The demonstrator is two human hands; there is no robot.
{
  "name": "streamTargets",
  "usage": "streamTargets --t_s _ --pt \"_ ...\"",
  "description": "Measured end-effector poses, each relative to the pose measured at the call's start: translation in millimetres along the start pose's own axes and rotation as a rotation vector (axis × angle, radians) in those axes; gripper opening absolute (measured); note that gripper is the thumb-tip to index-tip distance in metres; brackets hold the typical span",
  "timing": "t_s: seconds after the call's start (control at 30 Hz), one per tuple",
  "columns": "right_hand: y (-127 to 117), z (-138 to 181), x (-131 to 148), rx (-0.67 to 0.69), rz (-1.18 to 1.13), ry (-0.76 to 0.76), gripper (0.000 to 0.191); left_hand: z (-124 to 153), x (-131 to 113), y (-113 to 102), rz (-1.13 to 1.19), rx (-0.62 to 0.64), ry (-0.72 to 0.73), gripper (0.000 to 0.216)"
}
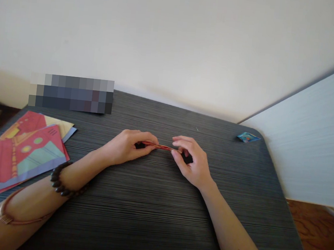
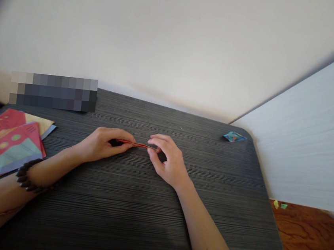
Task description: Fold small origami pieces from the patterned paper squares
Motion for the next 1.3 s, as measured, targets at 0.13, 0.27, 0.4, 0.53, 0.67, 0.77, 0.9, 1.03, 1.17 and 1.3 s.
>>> streamTargets --t_s 0.13,0.27,0.4,0.53,0.67,0.77,0.9,1.03,1.17,1.3 --pt "4 -1 3 0.087 0.064 -0.065 0.015 1 0 0 -0.073 -0.013 0.104 0.017" --pt "7 -1 4 0.125 0.107 -0.048 0.016 1 -1 1 -0.103 0.032 0.142 0.018" --pt "9 -1 5 0.137 0.139 -0.029 0.017 1 -3 1 -0.096 0.040 0.147 0.018" --pt "10 -2 6 0.147 0.192 -0.042 0.016 1 -4 0 -0.085 0.052 0.164 0.018" --pt "10 -2 7 0.152 0.267 -0.024 0.016 1 -6 0 -0.074 0.063 0.171 0.019" --pt "9 -1 6 0.114 0.341 0.014 0.016 1 -6 0 -0.087 0.060 0.165 0.019" --pt "8 -1 5 0.038 0.370 0.065 0.014 1 -8 1 -0.101 0.064 0.198 0.019" --pt "9 -2 7 0.023 0.381 0.094 0.014 1 -8 3 -0.114 0.084 0.245 0.019" --pt "11 -2 10 0.061 0.408 0.078 0.017 1 -8 4 -0.116 0.083 0.271 0.018" --pt "15 -2 12 0.076 0.456 0.076 0.016 0 -12 5 -0.106 0.096 0.267 0.014"
Point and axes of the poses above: each hand's wrist, its own z-axis away from the middle knuckle, its own y-axis out of the palm, x = y × z, the point moved 4 cm from there along -z, towards the middle knuckle, and after that the axes turned 1 degree about -y, right-handed, at the moved point
